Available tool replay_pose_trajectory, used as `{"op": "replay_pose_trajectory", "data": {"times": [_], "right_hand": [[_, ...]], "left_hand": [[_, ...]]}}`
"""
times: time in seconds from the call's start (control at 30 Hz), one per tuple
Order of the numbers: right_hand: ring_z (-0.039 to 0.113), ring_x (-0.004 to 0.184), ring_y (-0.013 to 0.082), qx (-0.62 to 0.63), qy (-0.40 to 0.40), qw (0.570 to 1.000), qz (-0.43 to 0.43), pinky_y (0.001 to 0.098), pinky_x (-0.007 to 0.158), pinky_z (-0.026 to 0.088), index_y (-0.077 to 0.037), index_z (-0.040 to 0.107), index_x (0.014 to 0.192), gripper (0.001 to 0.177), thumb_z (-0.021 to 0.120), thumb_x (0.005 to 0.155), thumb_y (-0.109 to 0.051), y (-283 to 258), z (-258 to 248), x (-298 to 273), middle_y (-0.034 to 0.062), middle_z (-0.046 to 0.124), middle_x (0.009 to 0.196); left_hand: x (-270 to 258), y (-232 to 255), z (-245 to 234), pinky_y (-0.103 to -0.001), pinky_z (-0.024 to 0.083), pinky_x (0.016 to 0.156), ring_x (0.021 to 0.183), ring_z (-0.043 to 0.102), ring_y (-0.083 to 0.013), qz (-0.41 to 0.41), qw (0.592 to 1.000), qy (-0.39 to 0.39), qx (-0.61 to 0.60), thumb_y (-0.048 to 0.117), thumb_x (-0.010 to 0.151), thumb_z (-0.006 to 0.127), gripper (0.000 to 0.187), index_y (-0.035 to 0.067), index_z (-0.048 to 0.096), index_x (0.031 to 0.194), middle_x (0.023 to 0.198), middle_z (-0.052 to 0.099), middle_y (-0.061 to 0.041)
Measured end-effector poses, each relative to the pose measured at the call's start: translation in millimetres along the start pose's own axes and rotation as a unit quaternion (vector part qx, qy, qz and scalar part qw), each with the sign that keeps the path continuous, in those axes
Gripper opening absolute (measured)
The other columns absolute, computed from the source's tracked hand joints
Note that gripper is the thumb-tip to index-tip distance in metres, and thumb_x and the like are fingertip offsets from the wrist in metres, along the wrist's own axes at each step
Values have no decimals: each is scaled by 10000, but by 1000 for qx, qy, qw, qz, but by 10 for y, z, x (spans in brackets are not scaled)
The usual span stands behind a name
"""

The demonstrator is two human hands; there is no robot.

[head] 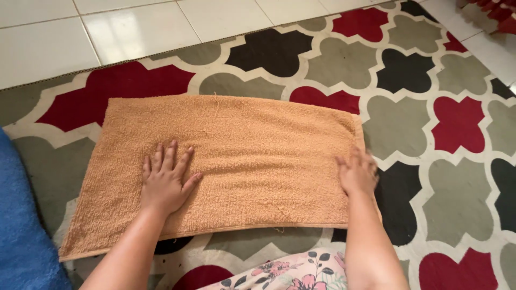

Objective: The person folds a peach towel and a blue towel on a patterned rug. They smooth, fold, and roll each towel, then stack them together.

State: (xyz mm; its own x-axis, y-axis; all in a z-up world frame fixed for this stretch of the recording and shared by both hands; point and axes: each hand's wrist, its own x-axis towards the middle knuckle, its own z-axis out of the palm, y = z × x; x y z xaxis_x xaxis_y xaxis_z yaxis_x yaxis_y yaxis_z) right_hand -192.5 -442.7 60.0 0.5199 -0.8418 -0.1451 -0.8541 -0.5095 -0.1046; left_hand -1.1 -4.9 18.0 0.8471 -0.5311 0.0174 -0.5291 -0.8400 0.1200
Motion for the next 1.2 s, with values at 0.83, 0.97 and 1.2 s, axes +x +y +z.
{"op": "replay_pose_trajectory", "data": {"times": [0.83,0.97,1.2], "right_hand": [[702,999,280,419,-106,892,-131,411,836,586,-68,492,1447,774,743,719,16,-352,-183,-447,180,693,1180],[644,1044,327,197,-117,942,-247,439,850,551,-139,262,1581,1003,785,731,-35,-1128,34,-1064,175,506,1475],[677,1015,403,69,-121,942,-304,503,834,556,-128,309,1576,765,620,876,-139,-1448,90,-1937,234,666,1155]], "left_hand": [[-64,977,-67,-452,423,1115,1348,508,-267,-151,856,-15,-495,353,965,639,569,110,496,1460,1447,550,-127],[108,1169,568,-376,540,765,877,665,-206,-185,704,-73,-682,348,984,633,437,46,647,1300,1026,710,-86],[109,1214,1170,-277,547,629,722,661,-144,-212,570,-136,-782,263,1011,575,300,56,633,1221,912,724,-56]]}}
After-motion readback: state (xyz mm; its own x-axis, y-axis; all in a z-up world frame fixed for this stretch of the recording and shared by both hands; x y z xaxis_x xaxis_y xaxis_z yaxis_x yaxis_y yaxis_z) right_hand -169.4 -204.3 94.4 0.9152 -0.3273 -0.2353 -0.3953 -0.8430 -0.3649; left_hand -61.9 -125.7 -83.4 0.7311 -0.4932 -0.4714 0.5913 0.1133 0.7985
